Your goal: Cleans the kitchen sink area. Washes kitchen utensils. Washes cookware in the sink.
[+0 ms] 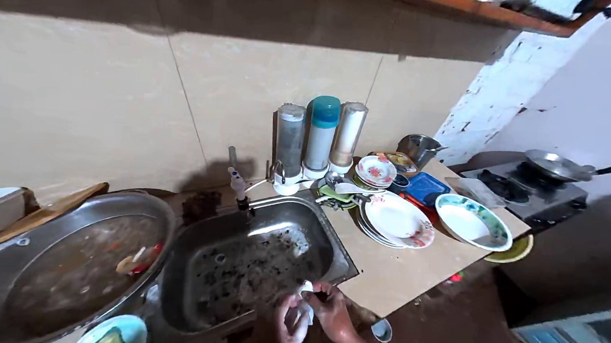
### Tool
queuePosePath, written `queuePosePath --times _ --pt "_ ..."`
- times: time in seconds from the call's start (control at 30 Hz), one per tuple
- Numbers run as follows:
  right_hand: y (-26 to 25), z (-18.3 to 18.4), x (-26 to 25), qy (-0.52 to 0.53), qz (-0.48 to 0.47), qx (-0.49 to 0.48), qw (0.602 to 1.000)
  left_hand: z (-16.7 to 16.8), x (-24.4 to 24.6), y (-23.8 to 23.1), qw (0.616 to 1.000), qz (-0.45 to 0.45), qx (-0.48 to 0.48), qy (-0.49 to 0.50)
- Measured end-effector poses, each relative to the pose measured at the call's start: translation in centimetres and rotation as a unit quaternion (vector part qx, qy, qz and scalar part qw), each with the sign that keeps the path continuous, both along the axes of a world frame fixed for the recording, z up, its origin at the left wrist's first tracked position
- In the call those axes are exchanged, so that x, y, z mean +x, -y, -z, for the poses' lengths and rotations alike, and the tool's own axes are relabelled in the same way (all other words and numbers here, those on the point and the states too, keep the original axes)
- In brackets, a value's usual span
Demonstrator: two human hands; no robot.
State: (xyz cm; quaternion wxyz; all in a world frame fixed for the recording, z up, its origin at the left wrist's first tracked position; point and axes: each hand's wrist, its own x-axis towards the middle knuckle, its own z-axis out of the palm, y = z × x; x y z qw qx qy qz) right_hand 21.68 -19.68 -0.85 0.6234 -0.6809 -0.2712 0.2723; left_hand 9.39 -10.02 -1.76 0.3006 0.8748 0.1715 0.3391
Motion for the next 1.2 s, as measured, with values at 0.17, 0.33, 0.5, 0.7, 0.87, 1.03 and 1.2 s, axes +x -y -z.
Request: queuePosePath --times 0.17,0.33,0.5,0.7,0.87,1.03,1.2 --pt "0.8 0.5 -3.8 -0.095 0.068 0.053 0.992 -0.9 -0.9 0.4 0.995 0.041 -0.059 -0.070" --pt "2.9 0.4 -3.4 -0.065 0.003 0.058 0.996 -1.0 -1.7 0.0 0.968 0.148 -0.182 -0.089" --pt "3.6 1.7 -1.2 0.140 -0.042 0.057 0.988 -2.9 -1.3 0.9 0.981 0.111 -0.122 -0.100" --pt "6.3 3.1 6.9 0.160 -0.048 -0.139 0.976 -9.8 2.0 -0.2 0.978 0.016 -0.177 0.112" --pt "6.6 0.6 8.2 0.177 -0.009 0.029 0.984 -12.9 4.7 1.2 0.985 0.013 -0.166 0.054" --pt "5.3 -5.9 5.7 0.181 -0.032 0.244 0.952 -12.0 7.6 4.8 0.996 0.075 0.041 0.036" --pt "4.6 -6.2 7.3 0.224 -0.013 0.264 0.938 -12.7 7.1 4.9 0.996 0.022 0.006 0.085"
